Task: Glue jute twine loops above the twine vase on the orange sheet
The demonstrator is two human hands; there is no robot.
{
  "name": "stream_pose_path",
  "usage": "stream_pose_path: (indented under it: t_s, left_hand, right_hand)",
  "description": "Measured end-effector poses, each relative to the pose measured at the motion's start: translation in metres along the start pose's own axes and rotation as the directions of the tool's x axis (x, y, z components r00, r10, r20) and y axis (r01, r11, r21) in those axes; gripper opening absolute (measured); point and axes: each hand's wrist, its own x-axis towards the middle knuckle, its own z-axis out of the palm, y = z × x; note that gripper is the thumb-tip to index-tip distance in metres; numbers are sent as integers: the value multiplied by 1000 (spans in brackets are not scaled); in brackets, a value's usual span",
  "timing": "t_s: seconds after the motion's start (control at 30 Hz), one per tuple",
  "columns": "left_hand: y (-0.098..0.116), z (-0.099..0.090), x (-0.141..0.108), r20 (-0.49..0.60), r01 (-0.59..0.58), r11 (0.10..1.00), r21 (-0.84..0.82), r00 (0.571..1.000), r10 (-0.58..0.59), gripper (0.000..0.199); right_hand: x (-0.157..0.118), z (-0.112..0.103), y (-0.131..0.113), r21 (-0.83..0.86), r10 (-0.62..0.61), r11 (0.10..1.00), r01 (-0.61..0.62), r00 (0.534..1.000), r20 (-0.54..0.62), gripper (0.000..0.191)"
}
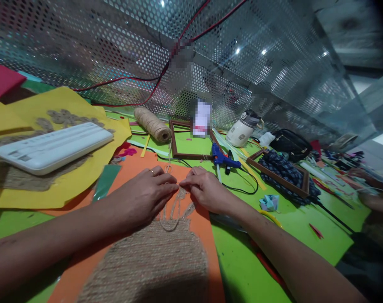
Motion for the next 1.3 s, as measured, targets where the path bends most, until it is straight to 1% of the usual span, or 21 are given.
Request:
stream_pose_path:
  t_s: [0.07,0.17,0.27,0.4,0.53,0.67,0.8,0.87,0.93,1.0,1.07,1.17,1.3]
  left_hand:
    - [0,0,0,1,5,1000,-5,1000,-5,31]
    - [1,-2,1,25,17,1000,5,1000,-17,30]
    - [-1,-4,3,54,22,1000,-14,998,-22,32]
    - [-5,-5,5,65,21,996,-90,998,-15,34]
    - [-6,-8,7,89,39,993,-113,996,-29,36]
    - [-1,-10,7,88,54,993,-102,995,-45,33]
    - [2,-7,5,71,50,998,-50,996,-46,29]
    - [1,-5,4,53,25,1000,-14,998,-25,29]
    - [0,-3,4,46,4,1000,29,999,-5,29]
    - [-1,-2,4,57,-10,998,66,998,6,28]
    - [-1,-2,3,60,-22,996,86,998,17,26]
    - [-1,-2,3,45,-30,996,81,999,27,26]
    - [0,-3,3,59,-18,997,79,998,13,26]
  right_hand:
    - [0,-1,2,29,-16,999,17,1000,-21,34]
    - [-2,-2,1,1,-47,999,47,998,-30,30]
    - [-5,-4,-4,-67,-63,996,63,998,2,27]
    - [-6,-4,-11,-136,-70,988,77,996,56,29]
    - [-6,-4,-14,-202,-60,977,73,996,71,27]
    - [-8,-3,-18,-305,-87,947,106,993,76,22]
    - [-11,-5,-22,-373,-120,917,144,989,87,23]
    - [-12,-7,-22,-358,-124,921,153,987,103,24]
    - [-12,-11,-18,-289,-131,944,157,985,108,23]
    - [-11,-15,-13,-205,-129,968,144,988,86,22]
    - [-8,-16,-7,-154,-100,982,106,994,46,21]
    - [-4,-13,-1,-157,-83,984,84,996,17,24]
    - [-4,-7,-1,-228,-133,963,143,989,59,24]
